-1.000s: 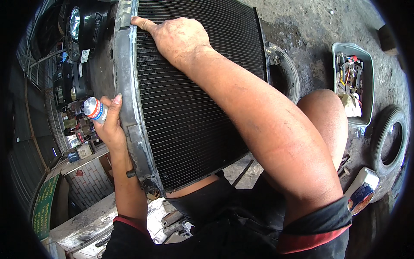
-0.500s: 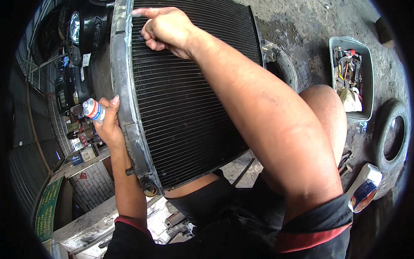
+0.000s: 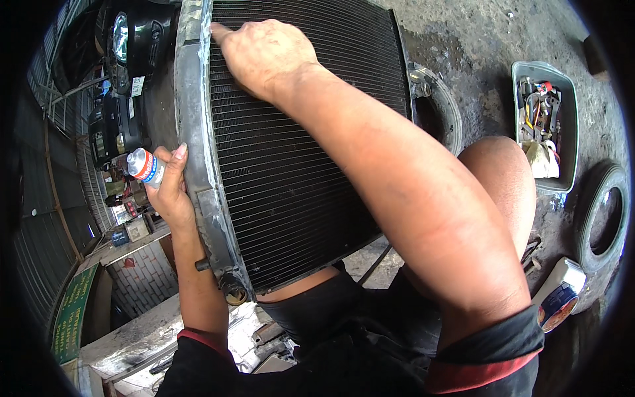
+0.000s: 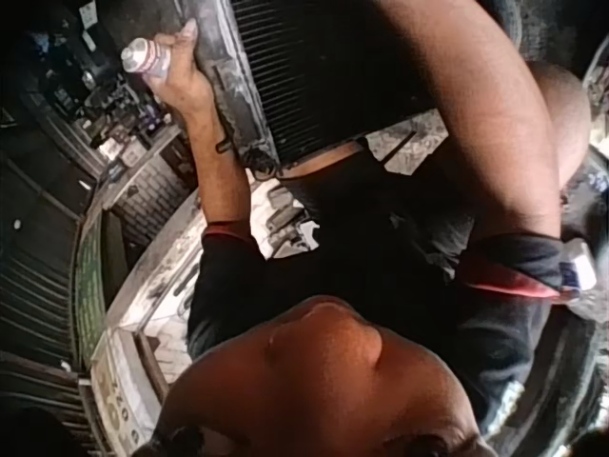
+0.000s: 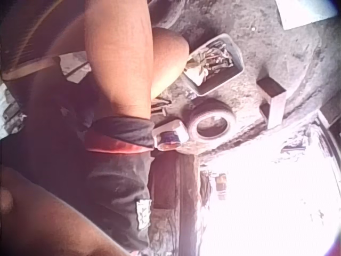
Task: Repairing a car radiator by applying sealant and wiping it down in a service bay.
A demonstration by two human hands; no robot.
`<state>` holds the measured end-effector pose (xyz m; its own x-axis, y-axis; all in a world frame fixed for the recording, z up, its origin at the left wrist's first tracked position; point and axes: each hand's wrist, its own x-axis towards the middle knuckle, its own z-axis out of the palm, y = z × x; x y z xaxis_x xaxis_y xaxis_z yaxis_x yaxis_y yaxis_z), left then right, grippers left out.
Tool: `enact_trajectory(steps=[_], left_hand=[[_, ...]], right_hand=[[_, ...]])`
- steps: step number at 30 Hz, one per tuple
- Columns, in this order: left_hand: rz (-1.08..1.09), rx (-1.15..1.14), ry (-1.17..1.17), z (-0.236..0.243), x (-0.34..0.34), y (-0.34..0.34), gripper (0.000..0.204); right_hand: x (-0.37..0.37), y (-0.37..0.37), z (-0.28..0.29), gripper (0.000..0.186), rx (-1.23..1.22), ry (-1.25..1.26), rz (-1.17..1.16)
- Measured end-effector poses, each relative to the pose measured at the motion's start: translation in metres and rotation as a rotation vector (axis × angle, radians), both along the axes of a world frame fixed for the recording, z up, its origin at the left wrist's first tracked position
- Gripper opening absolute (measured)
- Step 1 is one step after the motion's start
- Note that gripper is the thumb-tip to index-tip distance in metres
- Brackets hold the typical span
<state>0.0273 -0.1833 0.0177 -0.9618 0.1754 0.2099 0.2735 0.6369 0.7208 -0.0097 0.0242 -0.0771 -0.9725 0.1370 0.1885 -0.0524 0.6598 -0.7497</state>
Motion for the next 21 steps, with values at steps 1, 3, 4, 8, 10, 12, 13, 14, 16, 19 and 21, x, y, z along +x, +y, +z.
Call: enact_trajectory(steps=[1, 3, 4, 8, 10, 12, 13, 14, 16, 19, 21], left_hand=[[-0.005, 0.002, -0.001, -0.001, -0.001, 0.003, 0.023], [-0.022, -0.022, 0.051, -0.004, 0.0, 0.01, 0.028], [-0.025, -0.022, 0.05, -0.004, 0.001, 0.013, 0.028], [-0.011, -0.011, 0.014, -0.002, 0.006, 0.017, 0.026], [0.014, 0.009, -0.02, 0.002, 0.006, 0.01, 0.025], [-0.023, 0.006, -0.021, 0.002, 0.004, 0.008, 0.025], [-0.018, 0.006, -0.023, 0.002, 0.003, 0.008, 0.025], [-0.027, -0.011, -0.029, 0.002, 0.001, 0.009, 0.025], [-0.027, -0.03, -0.031, 0.004, 0.001, 0.011, 0.025], [-0.052, -0.025, -0.019, -0.001, -0.001, 0.011, 0.024], [-0.044, -0.012, -0.015, -0.002, 0.0, 0.01, 0.024]], right_hand=[[-0.002, 0.0, -0.005, 0.061, -0.007, -0.013, -0.024], [-0.009, 0.001, -0.013, 0.063, -0.015, -0.025, -0.05], [-0.012, 0.002, -0.014, 0.069, -0.219, 0.031, -0.086], [-0.036, 0.011, -0.02, 0.077, -0.441, 0.479, -0.134], [-0.018, 0.034, -0.005, 0.078, -0.461, 0.137, 0.097], [-0.009, 0.039, -0.001, 0.082, -0.309, 0.064, 0.137], [-0.007, 0.04, 0.0, 0.082, -0.309, 0.061, 0.141], [-0.007, 0.041, 0.001, 0.083, -0.254, 0.012, 0.169], [-0.009, 0.032, -0.003, 0.084, -0.201, -0.034, 0.205], [-0.017, 0.011, -0.026, 0.083, -0.178, 0.099, 0.026], [-0.017, 0.005, -0.031, 0.083, -0.197, 0.119, 0.032]])
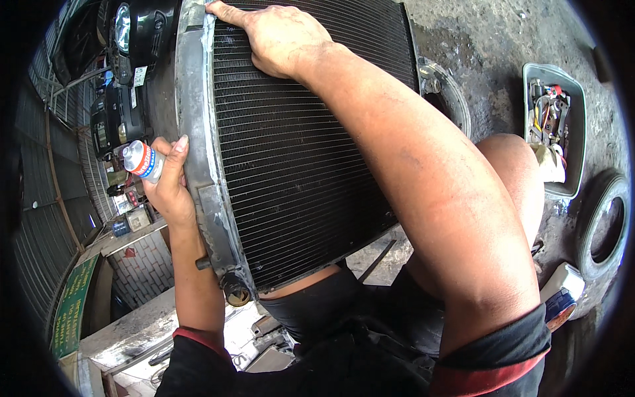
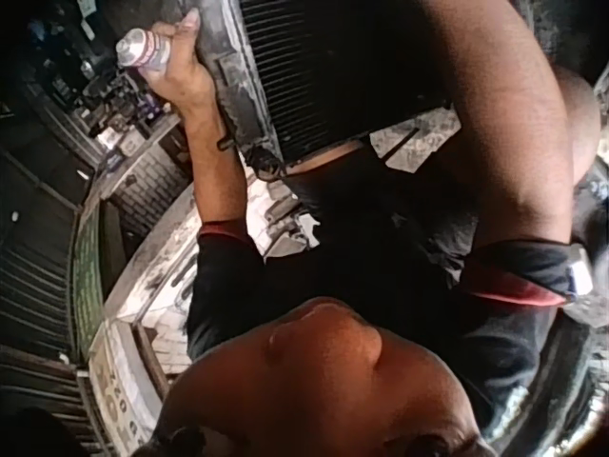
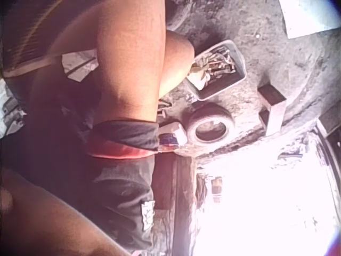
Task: Repairing a car radiator by applying sealant and wiping it down in a service bay.
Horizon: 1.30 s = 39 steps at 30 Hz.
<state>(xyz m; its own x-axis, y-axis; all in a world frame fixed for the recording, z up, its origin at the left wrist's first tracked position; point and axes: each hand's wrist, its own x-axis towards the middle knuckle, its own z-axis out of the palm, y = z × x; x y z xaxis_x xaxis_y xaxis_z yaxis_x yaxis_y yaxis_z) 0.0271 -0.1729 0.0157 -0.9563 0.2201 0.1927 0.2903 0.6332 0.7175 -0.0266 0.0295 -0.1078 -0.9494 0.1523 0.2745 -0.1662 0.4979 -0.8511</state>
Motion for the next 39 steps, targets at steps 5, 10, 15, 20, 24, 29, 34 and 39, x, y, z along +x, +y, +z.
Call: enact_trajectory(steps=[5, 10, 15, 20, 24, 29, 34, 39], left_hand=[[0.018, 0.02, -0.011, 0.002, 0.004, -0.004, 0.024], [-0.032, -0.058, 0.055, -0.002, 0.0, -0.004, 0.021], [0.049, -0.016, 0.002, -0.001, -0.002, -0.007, 0.024], [0.03, -0.053, 0.008, -0.001, -0.002, -0.008, 0.024], [0.016, -0.066, 0.039, -0.003, -0.003, -0.009, 0.023], [-0.016, -0.043, 0.061, -0.004, 0.001, -0.001, 0.025], [0.042, -0.037, 0.05, -0.002, 0.001, 0.001, 0.027], [0.027, -0.025, 0.043, -0.003, 0.001, -0.005, 0.025]], right_hand=[[0.004, -0.005, -0.003, 0.083, 0.011, 0.003, 0.022], [0.003, -0.011, -0.014, 0.075, 0.013, 0.113, 0.041], [0.012, -0.016, -0.011, 0.073, 0.026, 0.084, 0.086], [0.018, -0.019, -0.001, 0.06, 0.22, 0.057, 0.046], [0.017, -0.021, 0.016, 0.059, 0.187, -0.073, 0.098], [0.003, -0.012, 0.015, 0.063, 0.17, -0.137, 0.044], [-0.004, -0.004, 0.01, 0.076, -0.018, -0.138, 0.04], [-0.007, -0.004, -0.001, 0.082, -0.087, -0.03, 0.089]])
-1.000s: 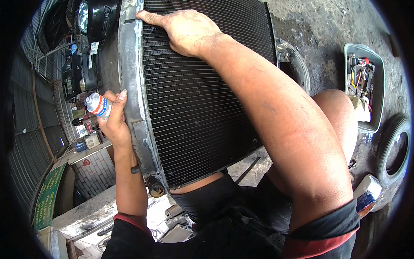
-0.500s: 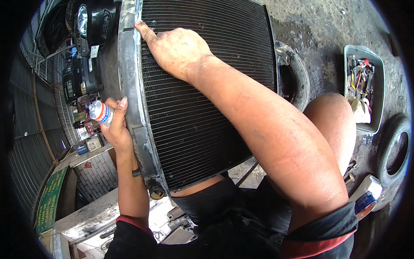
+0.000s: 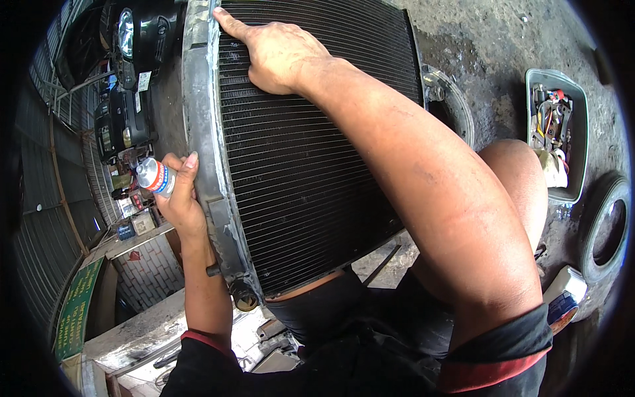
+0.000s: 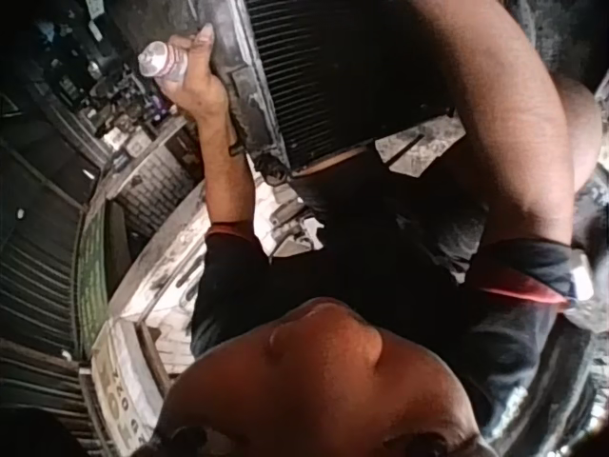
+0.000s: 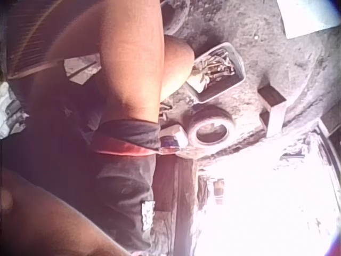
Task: Repairing a car radiator by applying sealant and wiping it down in a service bay.
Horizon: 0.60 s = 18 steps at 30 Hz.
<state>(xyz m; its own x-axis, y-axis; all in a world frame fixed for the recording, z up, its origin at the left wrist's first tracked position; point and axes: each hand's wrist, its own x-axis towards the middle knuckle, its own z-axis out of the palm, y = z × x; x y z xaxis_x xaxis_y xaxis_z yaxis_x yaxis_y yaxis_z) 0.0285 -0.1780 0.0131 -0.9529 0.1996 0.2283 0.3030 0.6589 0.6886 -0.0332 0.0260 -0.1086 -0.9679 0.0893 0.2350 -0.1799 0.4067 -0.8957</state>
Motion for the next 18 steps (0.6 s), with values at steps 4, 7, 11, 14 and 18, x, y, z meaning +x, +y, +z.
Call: enact_trajectory(steps=[4, 7, 11, 14, 18], left_hand=[[-0.023, 0.005, -0.064, 0.007, 0.001, 0.004, 0.023], [-0.013, 0.018, -0.013, 0.005, 0.005, 0.015, 0.02], [-0.049, 0.007, 0.016, 0.007, 0.01, 0.024, 0.019], [-0.085, -0.014, 0.03, 0.01, 0.014, 0.035, 0.021], [-0.059, -0.077, 0.069, 0.012, 0.015, 0.032, 0.016]], right_hand=[[0.006, -0.001, 0.004, 0.082, 0.067, 0.018, 0.027], [0.019, 0.0, 0.008, 0.082, 0.106, 0.063, -0.002], [0.037, -0.001, 0.011, 0.082, 0.119, 0.071, 0.004], [0.047, -0.003, 0.013, 0.083, 0.134, 0.08, -0.048], [0.068, -0.009, 0.018, 0.082, 0.243, 0.116, 0.005]])
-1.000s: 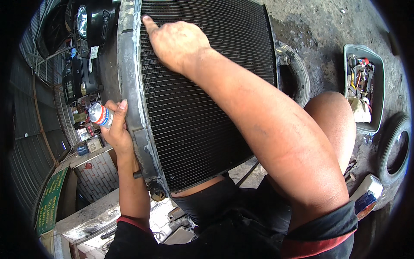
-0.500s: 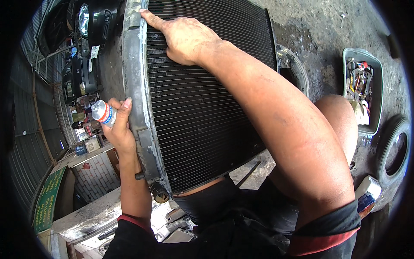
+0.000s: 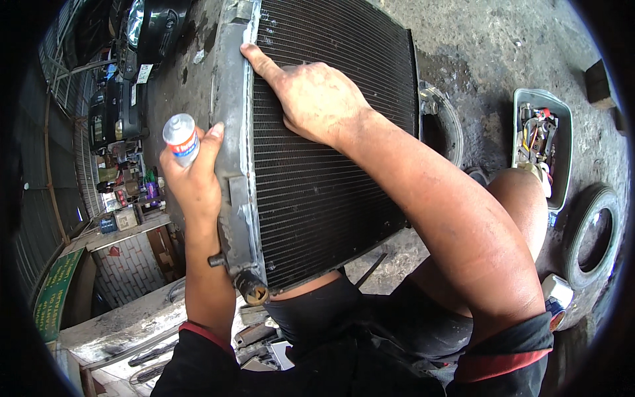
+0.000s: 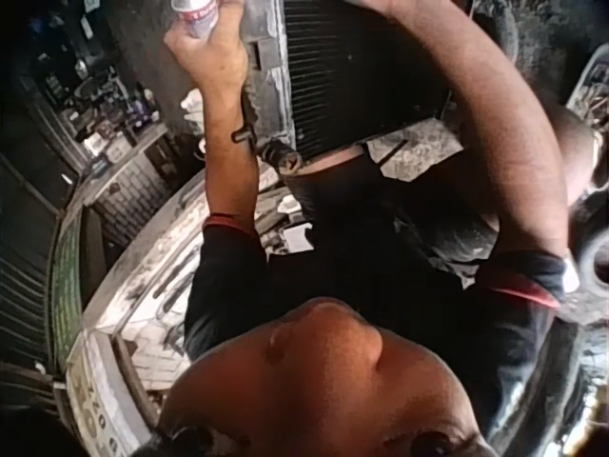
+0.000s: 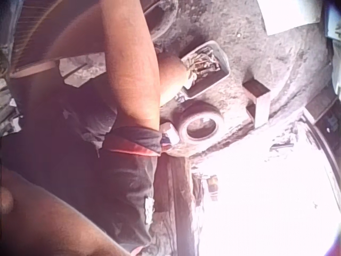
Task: Repairing a car radiator by applying sealant and wiping it down in a service bay.
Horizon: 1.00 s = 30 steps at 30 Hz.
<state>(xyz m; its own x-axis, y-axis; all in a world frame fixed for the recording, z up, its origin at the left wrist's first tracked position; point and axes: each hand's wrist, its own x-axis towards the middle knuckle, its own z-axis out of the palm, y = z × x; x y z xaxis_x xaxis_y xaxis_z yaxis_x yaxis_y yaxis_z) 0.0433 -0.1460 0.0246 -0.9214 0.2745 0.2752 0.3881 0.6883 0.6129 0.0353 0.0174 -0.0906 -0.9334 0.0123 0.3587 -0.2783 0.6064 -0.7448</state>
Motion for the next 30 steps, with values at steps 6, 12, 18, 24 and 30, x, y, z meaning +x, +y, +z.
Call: enact_trajectory(steps=[6, 12, 18, 24, 30], left_hand=[[-0.002, 0.042, -0.038, -0.007, 0.002, -0.003, 0.015], [-0.015, 0.035, -0.024, -0.006, 0.0, 0.006, 0.014], [-0.004, -0.015, -0.019, -0.011, -0.002, -0.003, 0.016], [-0.022, 0.007, 0.002, -0.008, 0.001, -0.004, 0.017], [-0.022, 0.009, 0.01, -0.007, 0.01, 0.01, 0.016]], right_hand=[[-0.002, 0.012, 0.011, 0.077, 0.282, -0.174, -0.042], [-0.002, 0.017, 0.009, 0.081, 0.235, -0.108, -0.115], [0.05, -0.006, -0.012, 0.096, 0.183, -0.053, 0.169], [0.055, -0.011, -0.015, 0.091, 0.123, 0.061, 0.063], [0.002, 0.024, 0.014, 0.086, 0.088, -0.217, -0.154]])
